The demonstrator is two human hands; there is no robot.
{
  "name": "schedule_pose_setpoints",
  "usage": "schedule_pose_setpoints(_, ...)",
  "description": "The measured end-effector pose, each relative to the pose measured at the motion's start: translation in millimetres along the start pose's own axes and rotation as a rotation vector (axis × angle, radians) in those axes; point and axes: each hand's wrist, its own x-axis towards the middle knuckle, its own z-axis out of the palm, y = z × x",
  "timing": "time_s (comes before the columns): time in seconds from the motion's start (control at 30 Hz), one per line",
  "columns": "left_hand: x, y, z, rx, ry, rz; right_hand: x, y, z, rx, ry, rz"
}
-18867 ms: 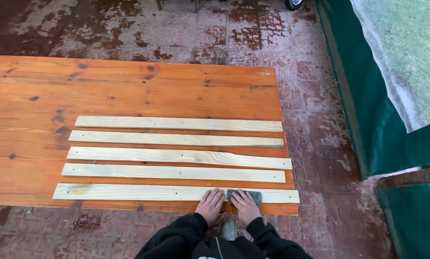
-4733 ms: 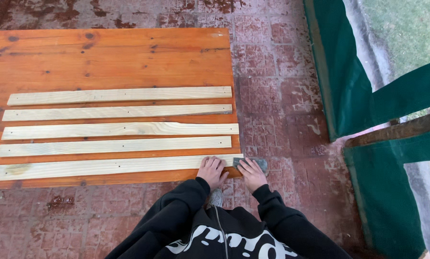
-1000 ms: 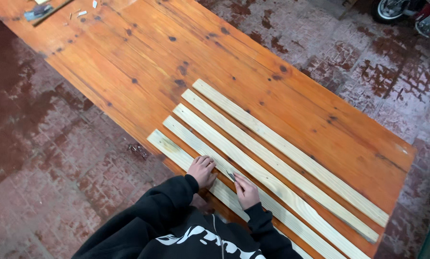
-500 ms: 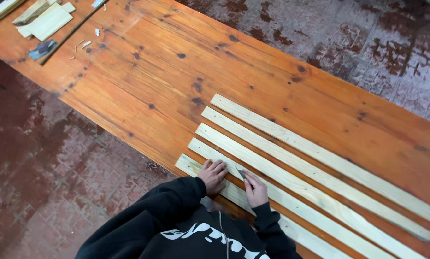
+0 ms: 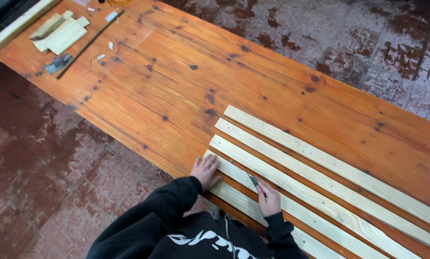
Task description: The person sands the surface of several light-colored wooden planks laid out on a larger wooden workbench using a sanding block. The person moves the sanding block back and forth along the length of the planks repeatedly.
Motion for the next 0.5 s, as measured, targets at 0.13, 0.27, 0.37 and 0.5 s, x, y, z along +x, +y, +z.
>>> schedule_pose_setpoints(0.13, -8.5, -20.2, 2.5, -0.027, 0.095, -0.004, 6.1, 4.3, -11.3, -0.005, -0.060, 0.029)
schedule_pose_setpoints(0.27, -10.1, -24.7, 6.3, -0.031, 0.254, -0.023, 5.6, 17.9, -16.8, -0.007, -0.005, -0.038)
schedule_pose_setpoints(0.37, -11.4, -24.3, 15.4, -0.072, 0.240, -0.041, 1.1, 22.0, -19.0, -0.001, -0.040, -0.030)
schedule_pose_setpoints(0.5, -17.0, -30.1, 19.2, -0.080, 0.302, -0.045, 3.8, 11.1, -15.7, 0.032, -0.083, -0.059)
